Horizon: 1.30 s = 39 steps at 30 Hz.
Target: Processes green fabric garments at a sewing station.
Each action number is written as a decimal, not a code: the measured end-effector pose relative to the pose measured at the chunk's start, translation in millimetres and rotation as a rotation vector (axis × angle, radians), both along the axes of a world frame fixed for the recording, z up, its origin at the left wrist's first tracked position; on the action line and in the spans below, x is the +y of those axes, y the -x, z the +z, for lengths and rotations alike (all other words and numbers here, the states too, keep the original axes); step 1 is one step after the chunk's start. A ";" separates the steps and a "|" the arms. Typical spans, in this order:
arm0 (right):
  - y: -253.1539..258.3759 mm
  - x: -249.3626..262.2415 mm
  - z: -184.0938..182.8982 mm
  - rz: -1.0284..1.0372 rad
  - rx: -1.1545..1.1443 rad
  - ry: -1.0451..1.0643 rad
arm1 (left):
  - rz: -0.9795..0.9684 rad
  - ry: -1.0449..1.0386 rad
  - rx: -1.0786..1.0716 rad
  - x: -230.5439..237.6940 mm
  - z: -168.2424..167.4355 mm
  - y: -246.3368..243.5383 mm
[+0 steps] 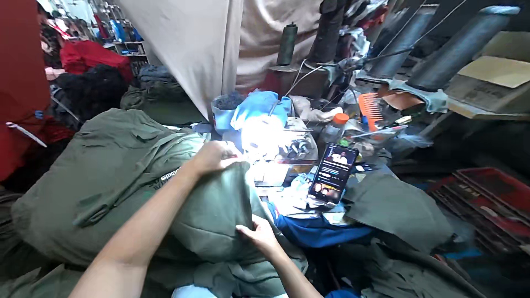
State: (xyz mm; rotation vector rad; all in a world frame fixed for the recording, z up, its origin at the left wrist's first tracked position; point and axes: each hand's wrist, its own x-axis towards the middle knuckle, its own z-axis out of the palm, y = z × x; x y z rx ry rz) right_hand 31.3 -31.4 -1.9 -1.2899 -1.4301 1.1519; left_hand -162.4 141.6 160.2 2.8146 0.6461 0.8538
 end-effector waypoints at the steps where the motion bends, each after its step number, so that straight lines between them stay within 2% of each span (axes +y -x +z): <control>1: -5.2 6.9 -12.2 -0.014 -0.065 0.051 | 0.085 0.109 0.079 7.3 -13.7 -7.4; 4: -13.3 21.2 -14.5 -0.060 -0.100 0.048 | 0.268 0.307 0.235 15.1 -30.3 -20.9; 9: -10.9 43.7 18.8 -0.240 0.082 -0.086 | 0.298 0.432 0.110 4.7 -27.8 -21.8; 14: -11.3 45.0 33.8 -0.459 -0.202 -0.160 | 0.330 0.423 -0.055 -1.1 -31.6 -28.7; 16: -14.4 50.4 30.7 -0.443 -0.194 -0.165 | 0.355 0.362 -0.063 -1.8 -38.3 -34.5; 20: -22.4 60.0 21.6 -0.287 0.064 -0.067 | 0.375 0.237 -0.021 -0.7 -50.6 -39.0; 22: -25.3 54.4 21.5 -0.205 0.107 0.028 | 0.350 0.236 -0.019 -4.4 -52.6 -37.5; 27: -22.8 33.5 23.5 -0.133 0.207 0.072 | 0.336 0.300 -0.089 -23.4 -49.4 -40.9; 30: -21.3 34.1 23.2 -0.117 0.227 0.080 | 0.370 0.244 -0.095 -21.4 -53.5 -45.5; 39: -21.8 46.2 35.2 -0.164 0.179 0.062 | 0.489 0.337 -0.019 -11.5 -36.9 -55.2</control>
